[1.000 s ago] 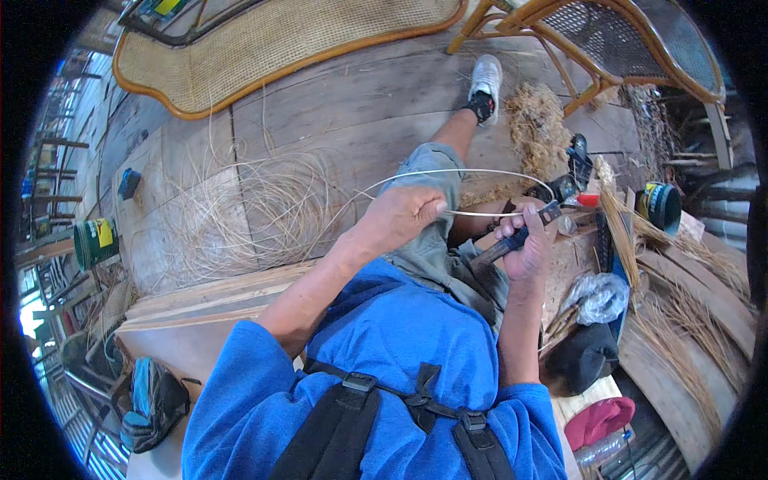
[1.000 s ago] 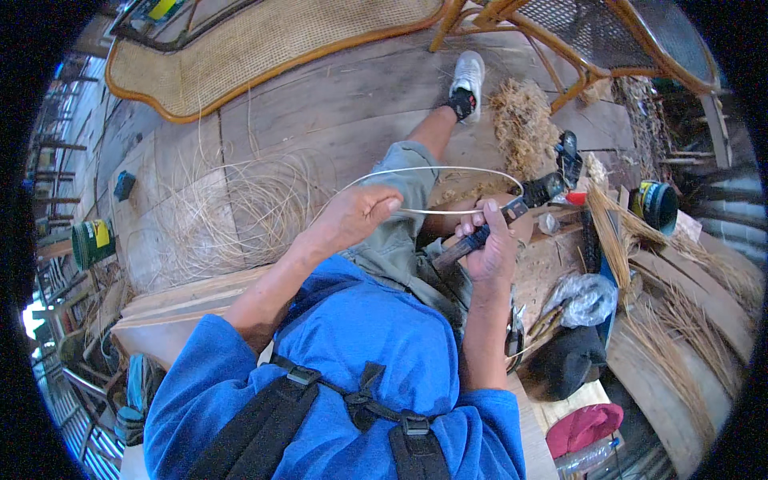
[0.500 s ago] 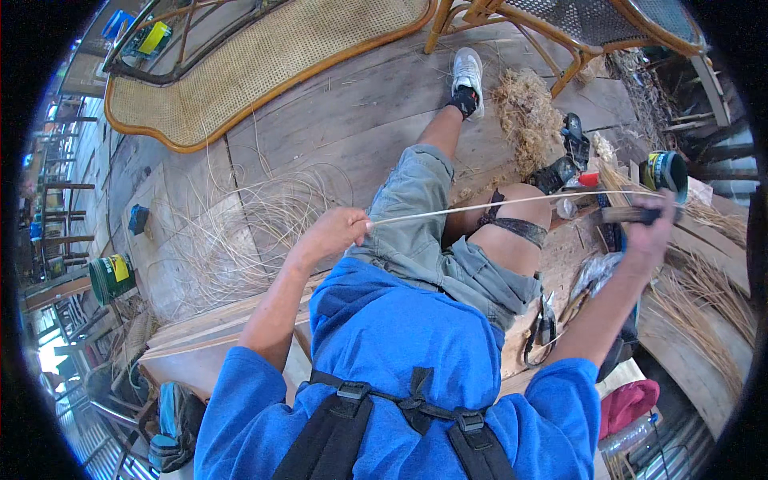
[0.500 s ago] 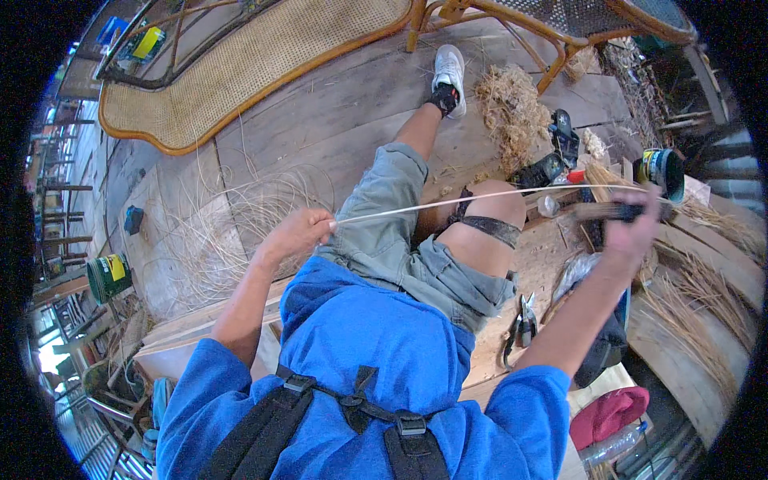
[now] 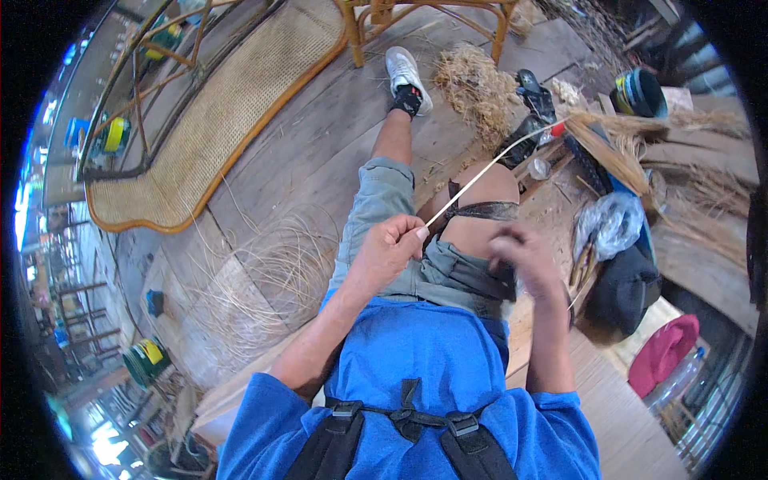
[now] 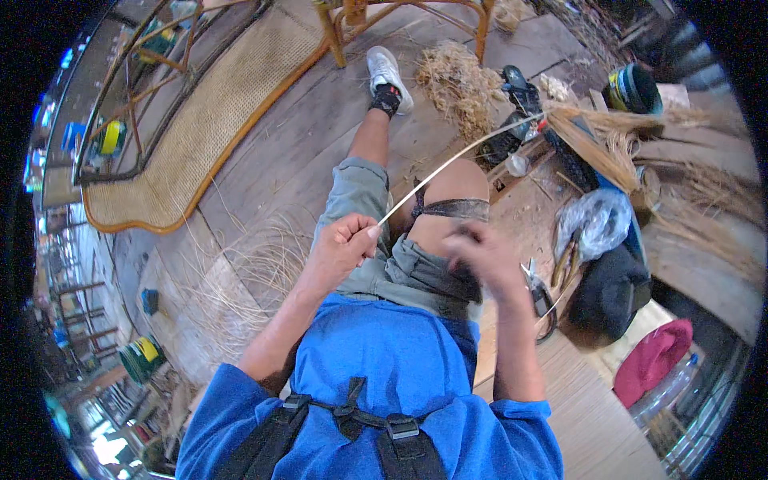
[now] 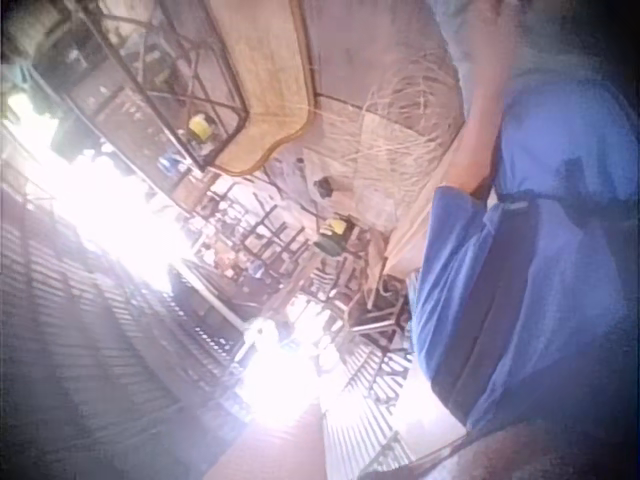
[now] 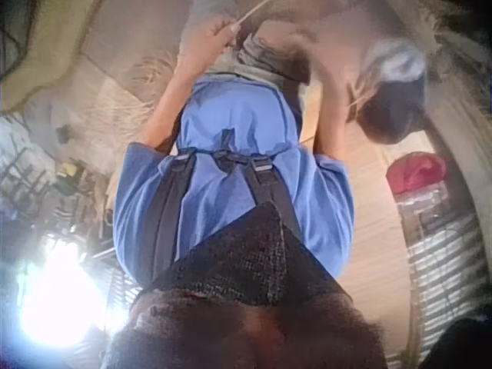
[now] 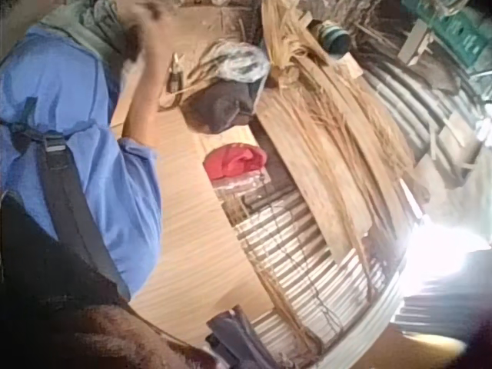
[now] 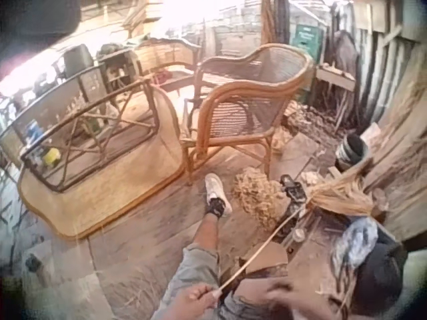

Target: Shave thin strips of rattan or bamboo using a knife against a leather thigh protector to prepare them for furniture weaving.

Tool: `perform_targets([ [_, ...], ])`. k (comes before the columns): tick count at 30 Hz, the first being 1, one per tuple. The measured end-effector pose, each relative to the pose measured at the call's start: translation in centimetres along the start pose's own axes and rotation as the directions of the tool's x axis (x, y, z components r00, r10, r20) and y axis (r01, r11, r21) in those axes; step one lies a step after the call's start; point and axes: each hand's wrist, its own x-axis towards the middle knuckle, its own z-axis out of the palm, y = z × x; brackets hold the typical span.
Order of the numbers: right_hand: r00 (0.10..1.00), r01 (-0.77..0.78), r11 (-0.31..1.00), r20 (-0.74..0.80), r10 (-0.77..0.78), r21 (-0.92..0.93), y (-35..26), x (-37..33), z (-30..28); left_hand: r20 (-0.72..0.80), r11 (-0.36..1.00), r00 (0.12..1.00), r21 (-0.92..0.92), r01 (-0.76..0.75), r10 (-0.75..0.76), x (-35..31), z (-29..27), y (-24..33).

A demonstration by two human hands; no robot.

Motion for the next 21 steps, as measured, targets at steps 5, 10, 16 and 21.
perform_targets([
  [5, 0.971, -0.083, 0.944, 0.241, 0.004, 0.318, 0.1, 0.2, 6.3, -0.006, 1.000, 1.000, 0.017, -0.014, 0.014, -1.4, 0.5, 1.5],
  [10, 0.961, -0.031, 0.901, 0.262, -0.092, 0.432, 0.8, 1.7, 6.7, -0.023, 0.985, 0.993, 0.131, 0.116, -0.114, -3.3, -0.3, 0.9],
  [16, 0.924, -0.119, 0.921, 0.381, -0.034, 0.371, 1.3, 1.5, 7.3, -0.079, 0.993, 0.995, 0.101, 0.060, -0.052, -4.3, -0.4, -1.2],
  [21, 0.919, -0.202, 0.831, 0.393, -0.022, 0.519, 1.6, 1.4, 8.0, -0.130, 0.987, 0.991, 0.160, 0.020, 0.001, -5.0, -0.2, 0.0],
])
